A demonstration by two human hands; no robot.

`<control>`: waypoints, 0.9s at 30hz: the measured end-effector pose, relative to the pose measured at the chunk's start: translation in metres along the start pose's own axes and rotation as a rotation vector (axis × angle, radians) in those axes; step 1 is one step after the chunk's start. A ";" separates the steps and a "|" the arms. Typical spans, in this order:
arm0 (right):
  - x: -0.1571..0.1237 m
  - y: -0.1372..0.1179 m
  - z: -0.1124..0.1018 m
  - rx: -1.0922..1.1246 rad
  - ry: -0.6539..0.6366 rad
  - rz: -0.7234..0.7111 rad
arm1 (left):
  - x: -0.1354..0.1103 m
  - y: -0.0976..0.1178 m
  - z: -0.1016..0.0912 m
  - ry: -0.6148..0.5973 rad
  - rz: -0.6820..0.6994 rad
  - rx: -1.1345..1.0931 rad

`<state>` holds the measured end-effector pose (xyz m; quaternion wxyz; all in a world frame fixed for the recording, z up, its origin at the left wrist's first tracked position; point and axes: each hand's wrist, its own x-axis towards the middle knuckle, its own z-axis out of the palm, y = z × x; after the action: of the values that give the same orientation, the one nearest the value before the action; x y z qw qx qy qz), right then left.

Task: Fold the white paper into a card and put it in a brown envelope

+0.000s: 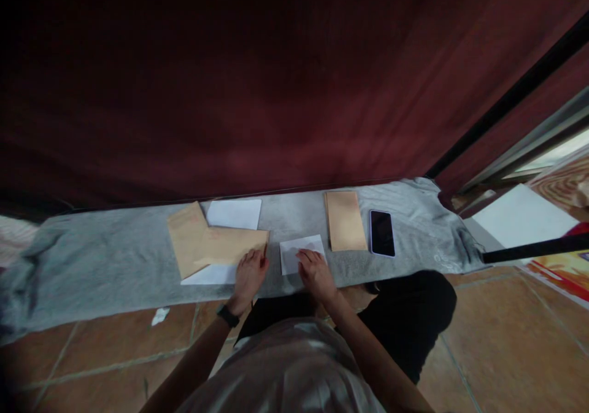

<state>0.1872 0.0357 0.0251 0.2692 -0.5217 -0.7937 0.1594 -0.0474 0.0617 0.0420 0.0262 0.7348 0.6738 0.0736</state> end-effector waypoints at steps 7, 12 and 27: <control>0.030 -0.028 0.031 0.530 0.039 0.305 | -0.010 0.025 -0.010 0.097 0.021 0.035; 0.049 -0.038 0.044 0.785 -0.004 0.437 | -0.032 0.044 -0.017 0.105 0.088 -0.126; 0.032 -0.015 0.007 0.782 -0.167 0.414 | -0.017 0.004 -0.027 -0.007 0.432 -0.052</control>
<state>0.1622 0.0586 0.0359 0.3435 -0.5139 -0.5718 0.5394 -0.0488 0.0430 0.0675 0.0310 0.8615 0.4983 0.0923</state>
